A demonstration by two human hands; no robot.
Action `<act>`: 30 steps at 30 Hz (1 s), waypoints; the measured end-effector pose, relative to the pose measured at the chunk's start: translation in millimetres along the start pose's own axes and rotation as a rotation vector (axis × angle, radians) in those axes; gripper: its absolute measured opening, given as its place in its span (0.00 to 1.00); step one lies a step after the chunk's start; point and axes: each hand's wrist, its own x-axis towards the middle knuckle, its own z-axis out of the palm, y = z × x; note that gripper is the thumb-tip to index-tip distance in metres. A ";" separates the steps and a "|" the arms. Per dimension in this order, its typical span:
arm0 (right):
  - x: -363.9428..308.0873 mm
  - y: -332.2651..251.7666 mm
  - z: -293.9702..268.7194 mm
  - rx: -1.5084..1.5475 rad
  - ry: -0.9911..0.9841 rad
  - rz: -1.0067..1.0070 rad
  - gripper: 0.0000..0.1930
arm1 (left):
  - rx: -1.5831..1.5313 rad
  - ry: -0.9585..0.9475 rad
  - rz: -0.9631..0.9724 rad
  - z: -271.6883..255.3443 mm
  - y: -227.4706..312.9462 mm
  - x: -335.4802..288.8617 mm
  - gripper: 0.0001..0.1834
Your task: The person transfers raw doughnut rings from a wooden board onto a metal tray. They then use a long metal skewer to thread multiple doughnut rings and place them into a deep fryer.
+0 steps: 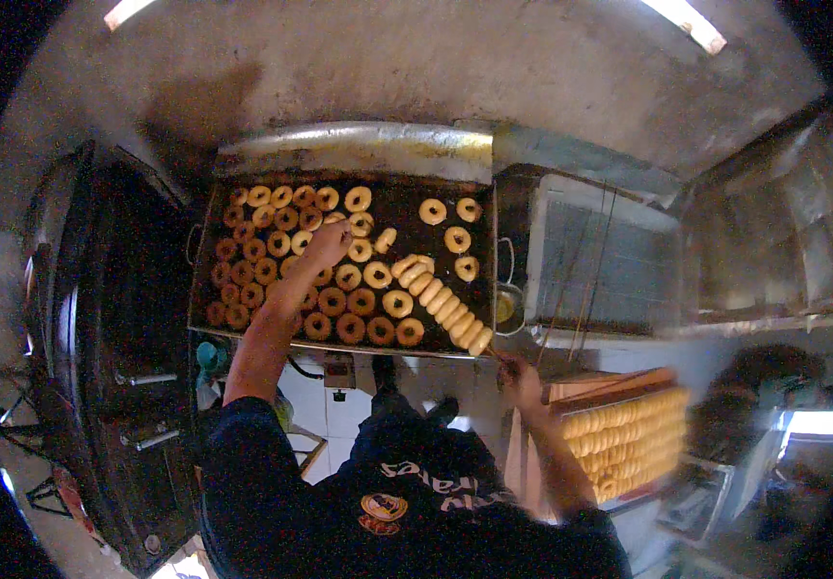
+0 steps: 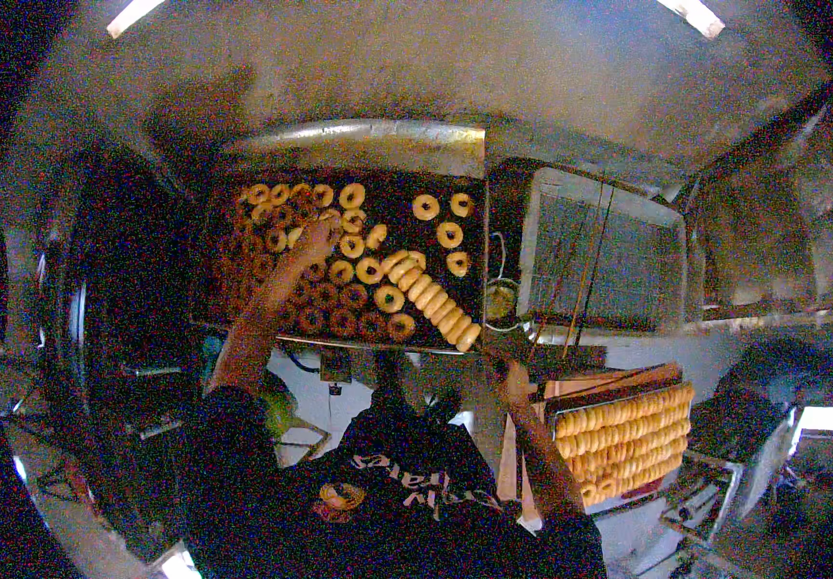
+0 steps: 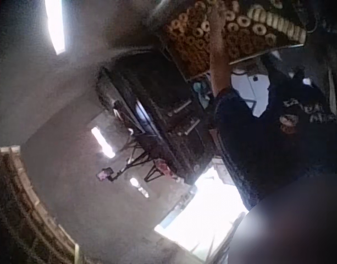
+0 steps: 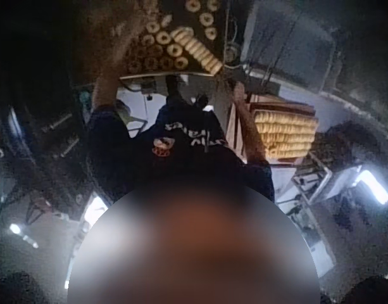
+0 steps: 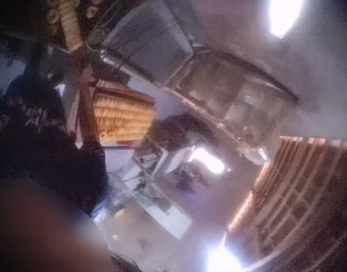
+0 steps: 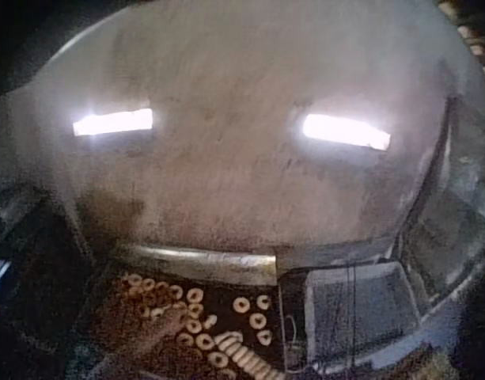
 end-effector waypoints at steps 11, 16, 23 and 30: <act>33.2 -69.5 -6.6 0.027 0.059 0.072 0.16 | 0.119 -0.015 -0.179 -19.7 -48.6 31.5 0.15; 61.6 -81.8 29.6 0.167 0.075 0.021 0.17 | -0.010 0.108 0.048 -29.7 -63.8 45.6 0.09; 68.0 -87.1 34.2 -0.153 0.004 0.088 0.17 | 0.212 0.304 -0.047 -27.2 -119.6 75.8 0.10; 87.2 -75.2 37.1 0.488 0.097 0.108 0.14 | -0.192 0.148 0.034 -115.7 -99.5 57.3 0.08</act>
